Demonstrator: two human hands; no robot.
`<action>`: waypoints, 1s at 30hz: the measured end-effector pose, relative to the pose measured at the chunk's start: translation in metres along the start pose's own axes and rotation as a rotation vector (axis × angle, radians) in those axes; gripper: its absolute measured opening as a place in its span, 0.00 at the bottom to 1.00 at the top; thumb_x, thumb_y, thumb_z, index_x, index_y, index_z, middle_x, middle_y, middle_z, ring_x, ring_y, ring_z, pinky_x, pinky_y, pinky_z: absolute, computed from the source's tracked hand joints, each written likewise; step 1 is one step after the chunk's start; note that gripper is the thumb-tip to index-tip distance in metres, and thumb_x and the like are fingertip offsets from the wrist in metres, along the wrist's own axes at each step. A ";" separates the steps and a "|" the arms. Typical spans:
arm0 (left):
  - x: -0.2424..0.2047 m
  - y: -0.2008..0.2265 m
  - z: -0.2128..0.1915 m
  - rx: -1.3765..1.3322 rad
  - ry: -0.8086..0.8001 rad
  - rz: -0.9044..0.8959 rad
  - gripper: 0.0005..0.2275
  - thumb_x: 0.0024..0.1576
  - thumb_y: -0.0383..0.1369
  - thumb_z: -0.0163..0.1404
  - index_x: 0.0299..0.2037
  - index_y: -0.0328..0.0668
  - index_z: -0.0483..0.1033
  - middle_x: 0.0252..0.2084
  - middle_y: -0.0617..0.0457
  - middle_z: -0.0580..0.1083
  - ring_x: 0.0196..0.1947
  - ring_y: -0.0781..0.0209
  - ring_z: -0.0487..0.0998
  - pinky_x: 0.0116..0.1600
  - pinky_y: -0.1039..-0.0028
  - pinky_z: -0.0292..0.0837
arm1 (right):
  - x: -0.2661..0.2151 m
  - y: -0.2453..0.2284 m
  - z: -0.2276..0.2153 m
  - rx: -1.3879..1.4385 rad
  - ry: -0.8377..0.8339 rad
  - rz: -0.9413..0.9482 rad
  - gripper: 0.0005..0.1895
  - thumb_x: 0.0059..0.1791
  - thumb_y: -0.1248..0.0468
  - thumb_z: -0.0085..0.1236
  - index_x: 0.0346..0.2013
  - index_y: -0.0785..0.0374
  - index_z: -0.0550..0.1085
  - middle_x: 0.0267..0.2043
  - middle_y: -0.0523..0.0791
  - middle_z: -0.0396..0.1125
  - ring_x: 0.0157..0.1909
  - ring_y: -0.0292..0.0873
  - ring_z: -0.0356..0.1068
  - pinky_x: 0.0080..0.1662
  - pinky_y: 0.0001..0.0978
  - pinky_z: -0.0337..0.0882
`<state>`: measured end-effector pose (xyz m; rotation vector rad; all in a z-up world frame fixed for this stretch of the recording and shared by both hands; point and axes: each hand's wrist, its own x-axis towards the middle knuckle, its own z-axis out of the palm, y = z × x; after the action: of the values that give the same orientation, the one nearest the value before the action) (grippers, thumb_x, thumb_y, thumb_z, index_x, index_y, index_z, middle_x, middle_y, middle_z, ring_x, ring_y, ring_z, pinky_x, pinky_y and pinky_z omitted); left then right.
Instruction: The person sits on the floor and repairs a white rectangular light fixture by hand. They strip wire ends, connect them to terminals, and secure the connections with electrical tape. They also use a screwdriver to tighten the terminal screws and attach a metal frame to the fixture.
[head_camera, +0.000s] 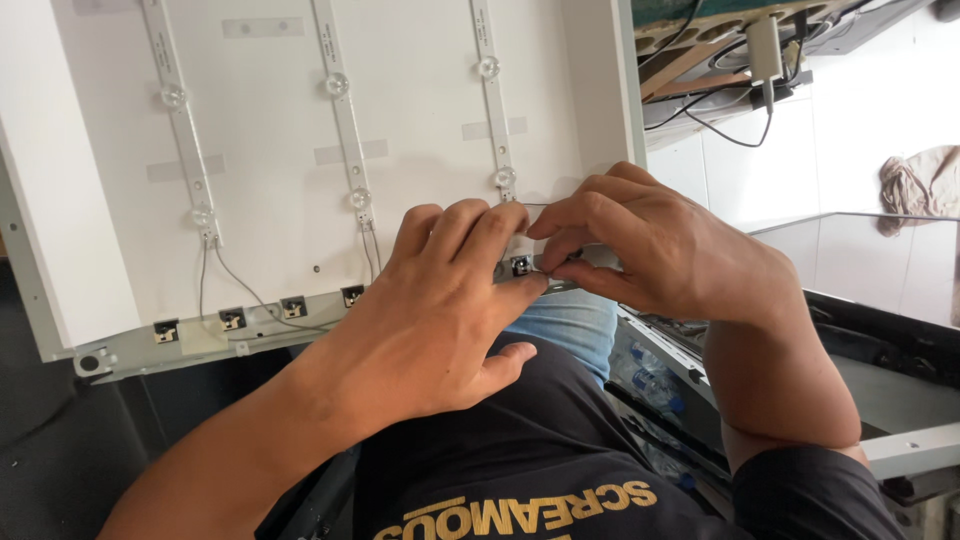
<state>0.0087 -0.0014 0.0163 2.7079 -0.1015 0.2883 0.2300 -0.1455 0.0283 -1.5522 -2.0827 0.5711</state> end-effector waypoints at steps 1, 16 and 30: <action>0.000 0.002 -0.001 0.018 -0.001 -0.007 0.22 0.54 0.52 0.62 0.49 0.45 0.82 0.64 0.37 0.66 0.61 0.40 0.66 0.60 0.51 0.63 | 0.000 -0.001 -0.001 0.012 0.001 -0.002 0.14 0.59 0.64 0.56 0.57 0.67 0.68 0.44 0.43 0.77 0.47 0.49 0.74 0.54 0.45 0.69; -0.015 0.005 0.014 0.073 -0.010 -0.095 0.27 0.54 0.54 0.63 0.61 0.55 0.81 0.66 0.35 0.61 0.64 0.33 0.64 0.64 0.43 0.63 | 0.000 -0.013 -0.029 -0.119 -0.106 -0.019 0.06 0.60 0.64 0.48 0.45 0.63 0.72 0.58 0.55 0.67 0.56 0.56 0.69 0.56 0.48 0.67; -0.016 0.004 0.014 0.104 0.042 -0.063 0.26 0.52 0.52 0.66 0.59 0.54 0.80 0.63 0.36 0.62 0.64 0.36 0.64 0.63 0.45 0.64 | 0.013 -0.014 -0.017 -0.217 -0.132 -0.027 0.04 0.59 0.66 0.53 0.40 0.62 0.72 0.57 0.53 0.67 0.59 0.57 0.69 0.59 0.49 0.69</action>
<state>-0.0048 -0.0107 0.0023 2.7999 0.0109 0.3406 0.2264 -0.1357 0.0517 -1.6406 -2.3273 0.4622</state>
